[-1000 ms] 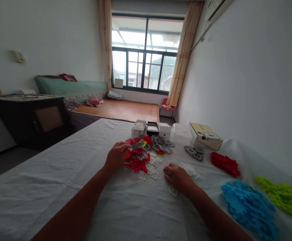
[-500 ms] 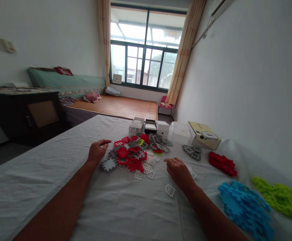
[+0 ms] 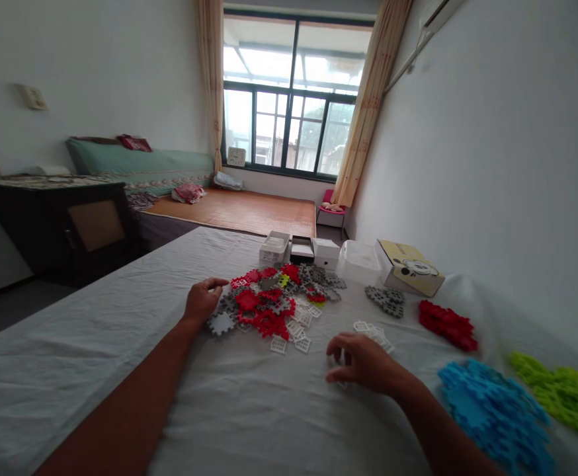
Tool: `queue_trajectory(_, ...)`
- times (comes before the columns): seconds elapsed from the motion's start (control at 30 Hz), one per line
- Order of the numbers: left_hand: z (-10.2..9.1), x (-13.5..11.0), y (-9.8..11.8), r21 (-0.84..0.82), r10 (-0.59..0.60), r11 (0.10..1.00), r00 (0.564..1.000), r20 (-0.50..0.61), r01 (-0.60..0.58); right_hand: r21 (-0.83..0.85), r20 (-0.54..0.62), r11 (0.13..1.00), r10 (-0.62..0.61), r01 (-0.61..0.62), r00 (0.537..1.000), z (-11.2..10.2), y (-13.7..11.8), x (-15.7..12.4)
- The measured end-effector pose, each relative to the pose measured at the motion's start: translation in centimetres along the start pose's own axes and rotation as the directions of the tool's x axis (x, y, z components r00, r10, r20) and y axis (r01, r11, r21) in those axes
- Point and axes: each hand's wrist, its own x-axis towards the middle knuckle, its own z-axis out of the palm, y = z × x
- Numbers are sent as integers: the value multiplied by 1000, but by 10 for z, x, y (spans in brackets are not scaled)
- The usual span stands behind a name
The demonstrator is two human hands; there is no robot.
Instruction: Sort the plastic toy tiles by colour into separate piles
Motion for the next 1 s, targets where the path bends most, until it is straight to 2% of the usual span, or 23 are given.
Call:
queue_trajectory(0.07, 1, 0, 0, 6, 4, 1000, 1000, 7, -4, -1, 74, 1000, -8, 8, 997, 0, -8, -3)
queue_trajectory(0.17, 2, 0, 1, 16, 12, 1000, 1000, 21, -12, -12, 100, 1000, -24, 25, 995, -3, -11, -6)
queue_trajectory(0.37, 4, 0, 2, 22, 6, 1000, 1000, 25, -6, -7, 47, 995, -98, 98, 994, 2, -19, -6)
queue_trajectory(0.43, 3, -1, 0, 13, 9, 1000, 1000, 22, -9, -37, -15, 994, -101, 100, 995, 5, -18, -3)
queue_trajectory(0.53, 3, -2, -1, 4, 16, 1000, 1000, 21, -16, -85, -183, 996, -37, 22, 982, 2, -3, 2)
queue_trajectory(0.67, 3, -3, 1, 9, 6, 1000, 999, 38, -7, -197, -417, 971, 40, -133, 908, -7, 29, 8)
queue_trajectory(0.77, 2, -3, 3, 5, 1, 1000, 999, 40, -1, -283, -519, 942, 7, -180, 855, -3, 39, 10)
queue_trajectory(0.8, 2, -3, 4, 3, -1, 1000, 999, 39, 1, -286, -521, 945, -15, -158, 853, 2, 36, 10)
queue_trajectory(0.87, 2, -4, 5, -1, -3, 1000, 999, 38, 3, -251, -469, 965, -55, -73, 881, 13, 24, 13)
queue_trajectory(1.0, 2, -5, 4, -7, 1, 1000, 999, 45, -1, -218, -236, 975, -96, 43, 967, 29, -6, 28)
